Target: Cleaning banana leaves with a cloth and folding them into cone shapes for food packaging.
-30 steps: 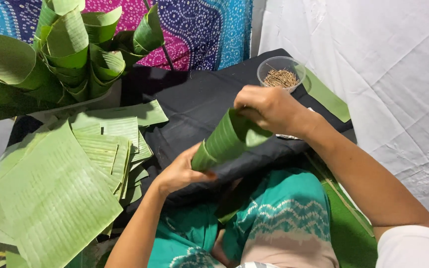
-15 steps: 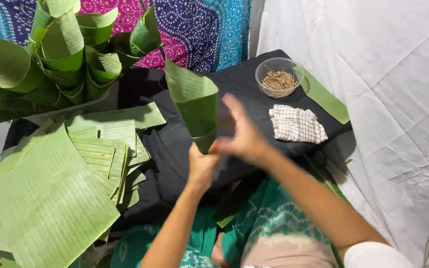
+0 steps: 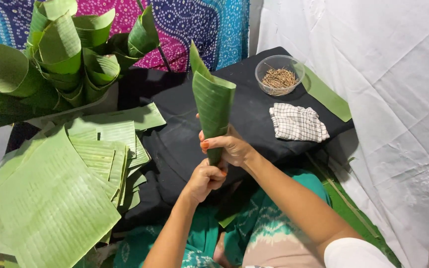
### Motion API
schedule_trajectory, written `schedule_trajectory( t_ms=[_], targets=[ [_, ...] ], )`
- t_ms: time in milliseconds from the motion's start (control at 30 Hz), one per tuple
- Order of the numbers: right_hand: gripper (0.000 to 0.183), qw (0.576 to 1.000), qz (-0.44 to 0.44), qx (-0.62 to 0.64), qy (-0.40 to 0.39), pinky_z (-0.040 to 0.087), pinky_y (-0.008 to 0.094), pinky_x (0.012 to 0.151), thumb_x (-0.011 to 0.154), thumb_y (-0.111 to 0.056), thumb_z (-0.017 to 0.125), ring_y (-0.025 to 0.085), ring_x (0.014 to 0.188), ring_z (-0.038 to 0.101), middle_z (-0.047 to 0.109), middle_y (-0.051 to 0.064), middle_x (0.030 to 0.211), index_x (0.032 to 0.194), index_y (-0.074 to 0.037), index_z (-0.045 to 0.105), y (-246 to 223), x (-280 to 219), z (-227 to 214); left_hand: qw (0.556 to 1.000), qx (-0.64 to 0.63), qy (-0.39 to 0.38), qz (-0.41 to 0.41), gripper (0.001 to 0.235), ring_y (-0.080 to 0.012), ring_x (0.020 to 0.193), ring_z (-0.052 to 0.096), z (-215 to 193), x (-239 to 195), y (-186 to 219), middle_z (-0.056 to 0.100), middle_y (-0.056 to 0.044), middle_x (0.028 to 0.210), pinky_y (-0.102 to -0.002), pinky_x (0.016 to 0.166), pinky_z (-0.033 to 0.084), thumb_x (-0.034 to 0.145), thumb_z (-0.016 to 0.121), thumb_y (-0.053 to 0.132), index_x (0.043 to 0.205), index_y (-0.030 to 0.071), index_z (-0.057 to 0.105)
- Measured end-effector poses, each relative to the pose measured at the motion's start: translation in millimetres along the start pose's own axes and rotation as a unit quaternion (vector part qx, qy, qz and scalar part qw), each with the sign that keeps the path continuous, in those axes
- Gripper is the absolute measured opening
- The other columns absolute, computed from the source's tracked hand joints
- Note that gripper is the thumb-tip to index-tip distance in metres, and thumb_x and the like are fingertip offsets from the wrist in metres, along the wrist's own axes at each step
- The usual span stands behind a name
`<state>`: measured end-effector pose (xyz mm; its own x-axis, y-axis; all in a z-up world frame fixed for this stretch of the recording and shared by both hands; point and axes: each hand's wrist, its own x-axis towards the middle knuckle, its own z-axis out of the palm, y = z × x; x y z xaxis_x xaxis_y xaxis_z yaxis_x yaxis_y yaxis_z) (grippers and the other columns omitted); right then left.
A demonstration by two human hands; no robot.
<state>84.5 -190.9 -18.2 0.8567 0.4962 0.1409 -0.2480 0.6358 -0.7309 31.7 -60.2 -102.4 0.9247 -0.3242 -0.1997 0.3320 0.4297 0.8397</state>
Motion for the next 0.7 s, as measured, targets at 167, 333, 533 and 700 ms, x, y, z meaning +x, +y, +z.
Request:
schedule_trajectory(
  t_ms=[167,333,533,700],
  targets=[
    [0.021,0.996,0.001,-0.078,0.037,0.055,0.035,0.061,0.068,0.008,0.084,0.019,0.061,0.062,0.067,0.011,0.072,0.083,0.0,0.071,30.4,10.3,-32.4,0.982,0.179,0.045,0.027,0.024,-0.0143,0.062,0.039,0.3,-7.0,0.3,0.039,-0.001,0.071,-0.027,0.052,0.032,0.077,0.063,-0.004,0.09,0.011,0.048],
    [0.042,0.884,-0.041,-0.461,0.067,0.052,0.049,0.083,0.068,-0.005,0.08,0.041,0.093,0.069,0.069,0.022,0.084,0.106,0.004,0.065,15.3,5.6,-22.6,0.975,0.172,0.065,0.127,0.085,-0.0231,0.106,0.056,0.9,-26.1,45.8,0.052,-0.011,0.113,-0.036,0.092,0.047,0.083,0.066,0.007,0.159,0.008,0.026],
    [0.068,0.808,0.06,-0.585,0.04,0.056,0.058,0.086,0.065,-0.021,0.082,0.046,0.101,0.07,0.075,0.016,0.102,0.124,-0.023,0.048,37.0,1.4,-19.6,0.937,0.017,0.235,0.26,0.064,-0.0195,0.098,0.067,25.6,7.7,38.6,0.073,-0.009,0.116,-0.04,0.089,0.058,0.075,0.087,-0.002,0.134,0.003,0.064],
    [0.061,0.651,-0.06,-0.75,0.104,0.061,0.056,0.075,0.073,-0.012,0.073,0.04,0.082,0.074,0.068,0.008,0.096,0.124,-0.024,0.043,64.2,2.0,-55.5,0.886,-0.048,0.407,0.216,0.047,-0.021,0.091,0.072,58.9,12.6,43.7,0.079,-0.02,0.101,-0.039,0.086,0.056,0.063,0.096,0.007,0.105,-0.004,0.079]
  ],
)
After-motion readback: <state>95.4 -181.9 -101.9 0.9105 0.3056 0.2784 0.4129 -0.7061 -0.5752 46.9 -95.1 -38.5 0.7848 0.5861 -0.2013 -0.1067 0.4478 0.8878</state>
